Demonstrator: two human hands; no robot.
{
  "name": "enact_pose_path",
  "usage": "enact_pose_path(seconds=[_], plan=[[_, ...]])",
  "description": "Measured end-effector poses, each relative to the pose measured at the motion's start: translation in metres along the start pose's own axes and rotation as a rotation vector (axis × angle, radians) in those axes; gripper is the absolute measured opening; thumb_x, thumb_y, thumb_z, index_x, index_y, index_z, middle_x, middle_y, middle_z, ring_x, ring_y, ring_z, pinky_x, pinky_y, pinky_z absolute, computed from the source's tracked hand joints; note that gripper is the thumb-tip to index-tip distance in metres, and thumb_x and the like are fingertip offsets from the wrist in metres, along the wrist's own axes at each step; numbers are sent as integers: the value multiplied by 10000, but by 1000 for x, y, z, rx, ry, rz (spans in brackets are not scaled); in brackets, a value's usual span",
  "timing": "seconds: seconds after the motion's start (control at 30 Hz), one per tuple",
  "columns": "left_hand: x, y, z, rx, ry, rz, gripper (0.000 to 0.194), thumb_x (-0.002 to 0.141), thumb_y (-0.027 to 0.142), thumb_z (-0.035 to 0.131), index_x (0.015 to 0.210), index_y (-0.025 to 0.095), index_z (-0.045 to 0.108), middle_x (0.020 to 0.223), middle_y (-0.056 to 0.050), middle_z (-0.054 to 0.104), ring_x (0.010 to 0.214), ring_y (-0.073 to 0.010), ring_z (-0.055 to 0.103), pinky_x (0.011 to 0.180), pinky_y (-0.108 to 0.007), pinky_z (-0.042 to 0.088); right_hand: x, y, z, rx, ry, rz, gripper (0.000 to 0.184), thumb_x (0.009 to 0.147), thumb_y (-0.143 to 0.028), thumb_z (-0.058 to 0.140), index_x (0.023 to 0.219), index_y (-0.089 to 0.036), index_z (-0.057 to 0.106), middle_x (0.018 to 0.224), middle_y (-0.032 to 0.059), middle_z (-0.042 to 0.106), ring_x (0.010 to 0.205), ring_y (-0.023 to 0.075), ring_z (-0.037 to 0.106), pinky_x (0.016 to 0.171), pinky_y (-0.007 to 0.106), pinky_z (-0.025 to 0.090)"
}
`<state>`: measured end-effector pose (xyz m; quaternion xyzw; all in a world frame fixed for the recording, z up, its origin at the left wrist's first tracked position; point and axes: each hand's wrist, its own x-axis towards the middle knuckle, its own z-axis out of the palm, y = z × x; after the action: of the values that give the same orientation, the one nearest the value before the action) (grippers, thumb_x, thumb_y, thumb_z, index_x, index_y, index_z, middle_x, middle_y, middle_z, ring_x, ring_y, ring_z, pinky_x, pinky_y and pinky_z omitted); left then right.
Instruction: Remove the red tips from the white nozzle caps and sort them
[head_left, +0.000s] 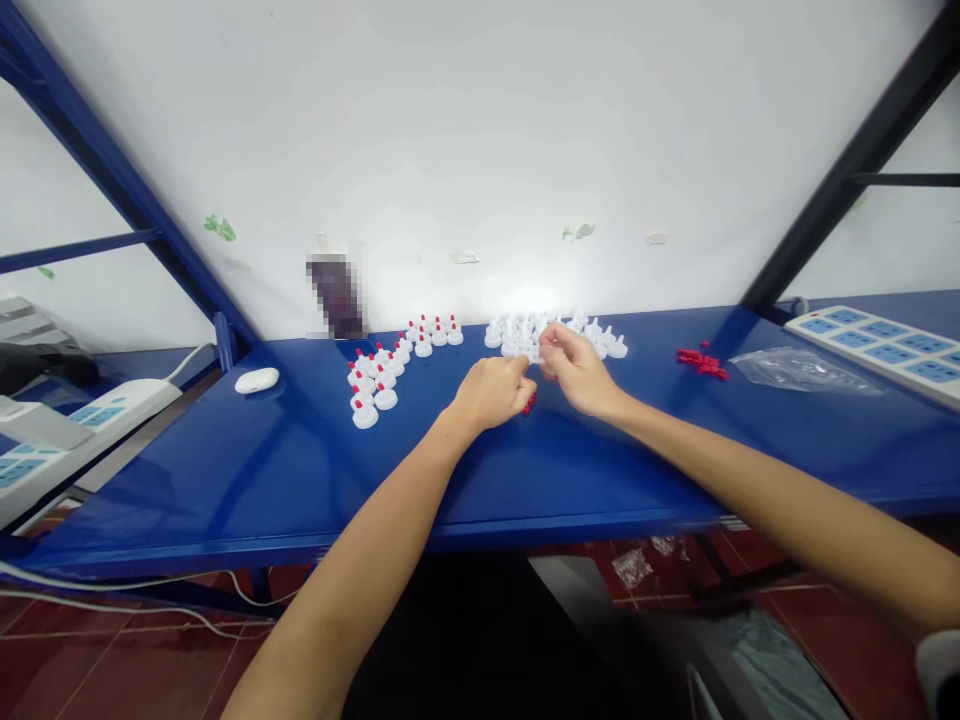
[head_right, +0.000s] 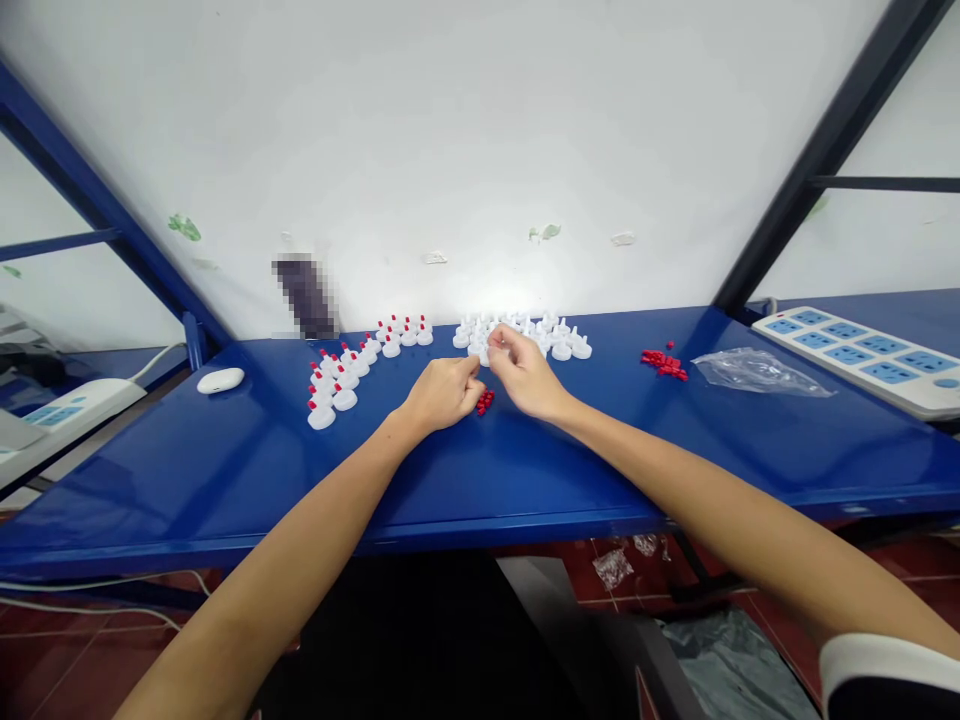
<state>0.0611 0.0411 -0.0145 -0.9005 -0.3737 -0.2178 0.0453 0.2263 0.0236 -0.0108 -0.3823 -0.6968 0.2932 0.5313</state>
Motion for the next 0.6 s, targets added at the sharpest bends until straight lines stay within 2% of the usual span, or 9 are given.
enact_pose_path(seconds=[0.07, 0.13, 0.23, 0.3, 0.4, 0.5, 0.6], plan=[[-1, -5, -3, -47, 34, -3, 189, 894, 180, 401, 910, 158, 588, 839, -84, 681, 771, -216, 640, 727, -321, 475, 5, 1, -9, 35, 42, -4, 135, 905, -322, 465, 818, -239, 403, 631, -56, 387, 557, 124, 390, 545, 259, 344], [-2, -11, -5, -101, 96, -16, 219, 919, 170, 358, 952, 163, 574, 879, -76, 664, 809, -201, 623, 760, -315, 476, 10, 3, -17, -10, 83, -29, 107, 916, -332, 456, 869, -238, 438, 699, -35, 463, 604, 133, 446, 588, 271, 381], [-3, -25, -7, -134, 147, -50, 262, 949, 180, 330, 995, 164, 588, 980, -85, 634, 903, -190, 604, 844, -313, 478, 13, 9, -26, -292, 88, -83, 181, 903, -336, 498, 1040, -224, 536, 976, 47, 616, 811, 183, 565, 707, 315, 434], [-4, -35, -5, -105, 110, -83, 269, 938, 182, 364, 1018, 160, 620, 1027, -92, 613, 932, -194, 596, 874, -320, 480, 13, 14, -29, -497, 20, -110, 246, 882, -316, 528, 1096, -204, 580, 1095, 92, 653, 919, 227, 594, 770, 347, 443], [-7, -45, 0, -47, 34, -123, 309, 912, 167, 401, 1075, 155, 664, 1051, -95, 604, 957, -203, 595, 899, -334, 485, 12, 21, -30, -658, -76, -78, 229, 859, -290, 554, 1050, -187, 627, 1035, 91, 701, 821, 224, 611, 764, 354, 448], [-7, -47, 1, 5, 19, -121, 359, 917, 174, 401, 1153, 143, 670, 1064, -101, 618, 987, -217, 594, 915, -347, 484, 11, 24, -31, -753, -103, -24, 216, 859, -292, 565, 1035, -193, 642, 949, 64, 714, 702, 201, 590, 739, 353, 448], [-7, -44, 0, 58, 40, -101, 388, 927, 189, 391, 1194, 131, 666, 1046, -107, 636, 999, -233, 594, 915, -362, 480, 12, 28, -32, -833, -113, -68, 181, 861, -302, 576, 969, -189, 667, 965, 82, 691, 848, 243, 613, 823, 382, 451]])
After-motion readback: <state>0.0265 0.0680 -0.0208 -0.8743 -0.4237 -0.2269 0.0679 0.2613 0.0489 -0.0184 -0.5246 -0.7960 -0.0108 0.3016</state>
